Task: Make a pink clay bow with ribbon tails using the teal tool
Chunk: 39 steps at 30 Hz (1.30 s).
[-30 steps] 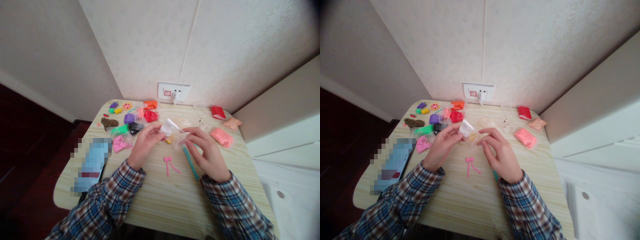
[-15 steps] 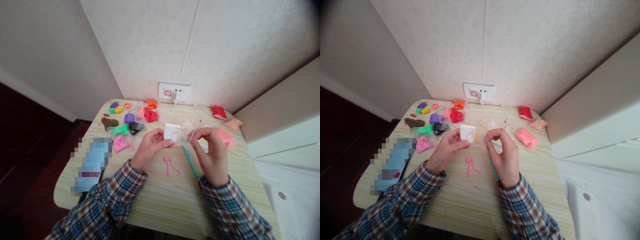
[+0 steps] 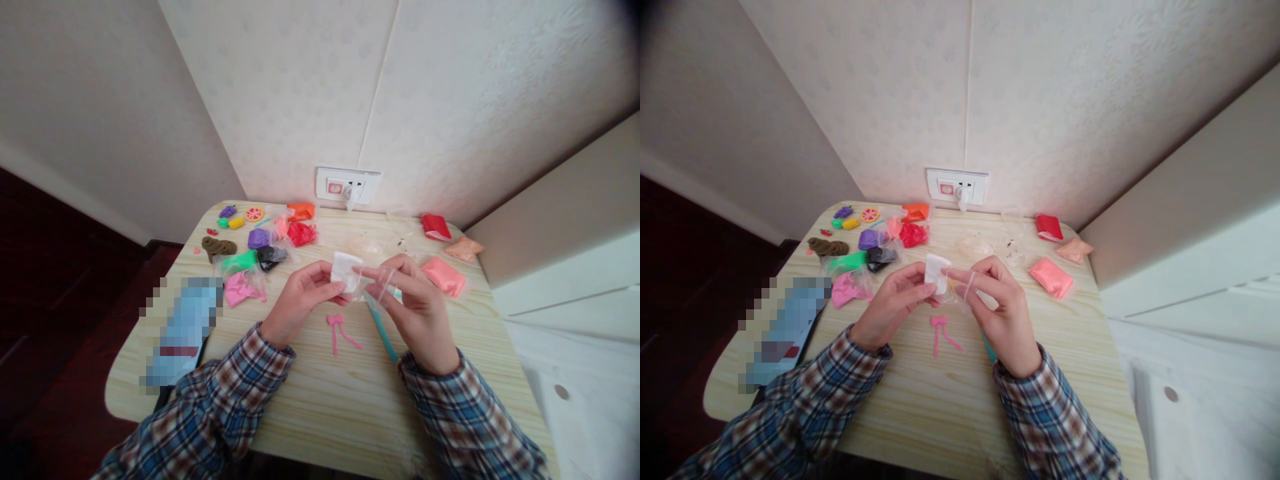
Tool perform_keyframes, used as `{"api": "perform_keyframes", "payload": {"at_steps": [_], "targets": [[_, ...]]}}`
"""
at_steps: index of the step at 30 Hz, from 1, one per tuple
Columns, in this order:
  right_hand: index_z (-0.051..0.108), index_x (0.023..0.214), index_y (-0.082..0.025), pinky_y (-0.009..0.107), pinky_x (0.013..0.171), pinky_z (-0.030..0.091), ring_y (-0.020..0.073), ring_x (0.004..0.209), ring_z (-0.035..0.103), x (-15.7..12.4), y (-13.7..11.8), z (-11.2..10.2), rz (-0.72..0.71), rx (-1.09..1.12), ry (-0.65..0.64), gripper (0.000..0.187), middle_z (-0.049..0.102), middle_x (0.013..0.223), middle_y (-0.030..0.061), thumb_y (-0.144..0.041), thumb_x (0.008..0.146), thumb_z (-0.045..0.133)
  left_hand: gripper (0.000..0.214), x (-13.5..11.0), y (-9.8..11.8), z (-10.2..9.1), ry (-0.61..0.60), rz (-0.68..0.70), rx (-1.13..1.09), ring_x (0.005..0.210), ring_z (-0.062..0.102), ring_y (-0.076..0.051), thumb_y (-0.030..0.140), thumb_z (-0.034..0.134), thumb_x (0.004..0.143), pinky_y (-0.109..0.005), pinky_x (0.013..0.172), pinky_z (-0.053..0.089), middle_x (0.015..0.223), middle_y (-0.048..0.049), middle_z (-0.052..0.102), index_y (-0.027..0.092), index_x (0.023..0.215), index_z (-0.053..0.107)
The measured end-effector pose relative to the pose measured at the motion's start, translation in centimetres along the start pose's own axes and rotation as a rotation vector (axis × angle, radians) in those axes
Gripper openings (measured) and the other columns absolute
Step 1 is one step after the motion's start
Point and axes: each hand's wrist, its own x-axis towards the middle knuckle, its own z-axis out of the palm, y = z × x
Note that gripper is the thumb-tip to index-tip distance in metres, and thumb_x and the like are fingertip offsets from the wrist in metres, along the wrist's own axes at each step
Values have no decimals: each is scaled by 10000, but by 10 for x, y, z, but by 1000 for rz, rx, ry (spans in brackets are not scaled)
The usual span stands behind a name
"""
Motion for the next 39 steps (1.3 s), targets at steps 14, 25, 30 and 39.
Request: {"api": "perform_keyframes", "payload": {"at_steps": [14,25,30,39], "targets": [[687,894,-281,311,705,441,153,796,505,2,3,-2,32,-62,-40,111,510,829,7,-272,797,632,245,0,-9,5,20,-99,-13,552,426,-57,292,725,702,-167,489,353,668,25,520,131,846,610],[667,823,-238,320,716,440,160,805,526,3,5,-1,82,19,-72,150,532,826,9,-380,777,648,289,0,-10,8,26,-97,0,484,377,-45,349,743,678,-170,444,325,590,49,465,140,784,574],[649,745,-232,304,697,436,151,788,514,3,3,-1,54,-43,-44,125,512,800,4,-351,781,648,260,0,-11,10,40,-61,19,505,418,-59,324,728,692,-176,443,340,621,32,512,143,797,573],[628,800,-226,357,756,447,180,856,521,3,3,-4,-11,-229,39,97,523,876,30,-321,812,609,236,2,-12,12,90,18,57,575,490,-74,303,719,706,-187,534,402,653,30,547,143,758,553]]}}
